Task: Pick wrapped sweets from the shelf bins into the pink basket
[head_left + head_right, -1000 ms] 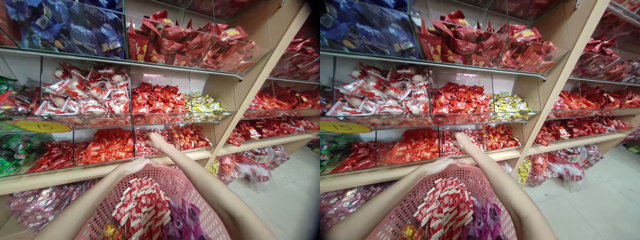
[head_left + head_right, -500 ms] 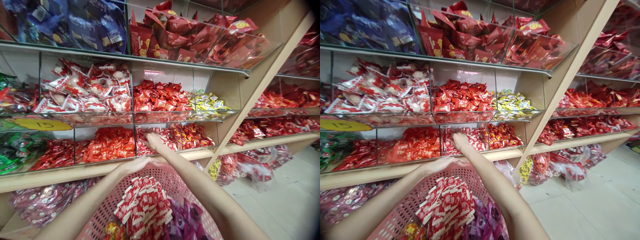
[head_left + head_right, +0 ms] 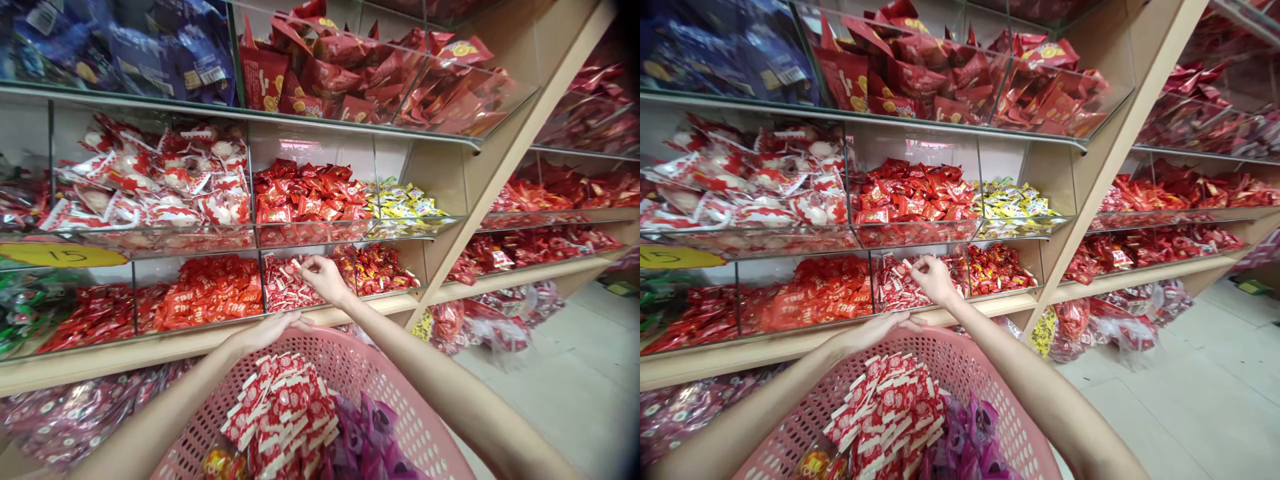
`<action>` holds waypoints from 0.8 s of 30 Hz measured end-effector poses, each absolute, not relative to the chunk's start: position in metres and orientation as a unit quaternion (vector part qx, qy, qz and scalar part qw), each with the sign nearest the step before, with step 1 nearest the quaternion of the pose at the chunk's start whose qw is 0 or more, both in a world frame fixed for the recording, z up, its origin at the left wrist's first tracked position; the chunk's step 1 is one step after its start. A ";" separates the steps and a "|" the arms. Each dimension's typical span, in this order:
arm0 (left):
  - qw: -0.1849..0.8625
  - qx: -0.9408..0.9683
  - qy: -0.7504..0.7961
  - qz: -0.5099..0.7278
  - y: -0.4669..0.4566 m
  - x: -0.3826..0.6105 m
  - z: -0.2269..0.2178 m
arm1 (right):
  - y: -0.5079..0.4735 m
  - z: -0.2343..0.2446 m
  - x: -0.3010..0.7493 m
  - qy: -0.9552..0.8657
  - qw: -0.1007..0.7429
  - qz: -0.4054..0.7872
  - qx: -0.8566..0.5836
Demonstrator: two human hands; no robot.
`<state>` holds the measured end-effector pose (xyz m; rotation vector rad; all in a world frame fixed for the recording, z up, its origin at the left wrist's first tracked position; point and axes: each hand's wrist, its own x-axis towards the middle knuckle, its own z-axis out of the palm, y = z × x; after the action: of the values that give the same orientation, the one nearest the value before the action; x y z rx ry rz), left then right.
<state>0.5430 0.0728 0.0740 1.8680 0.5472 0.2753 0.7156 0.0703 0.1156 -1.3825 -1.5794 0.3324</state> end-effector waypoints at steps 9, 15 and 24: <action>0.519 0.801 0.264 0.139 0.060 0.546 0.078 | 0.012 0.085 0.733 -0.399 0.651 0.470 -0.443; 0.517 0.795 0.292 0.124 0.063 0.545 0.083 | 0.005 0.081 0.731 -0.374 0.646 0.509 -0.429; 0.615 0.738 0.244 0.130 0.060 0.549 0.080 | -0.022 0.074 0.701 -0.538 0.464 0.540 -0.450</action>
<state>0.5486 0.0603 0.0802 1.7014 0.5630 0.2985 0.7010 -0.0218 0.0741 -1.1063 -1.3218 1.3272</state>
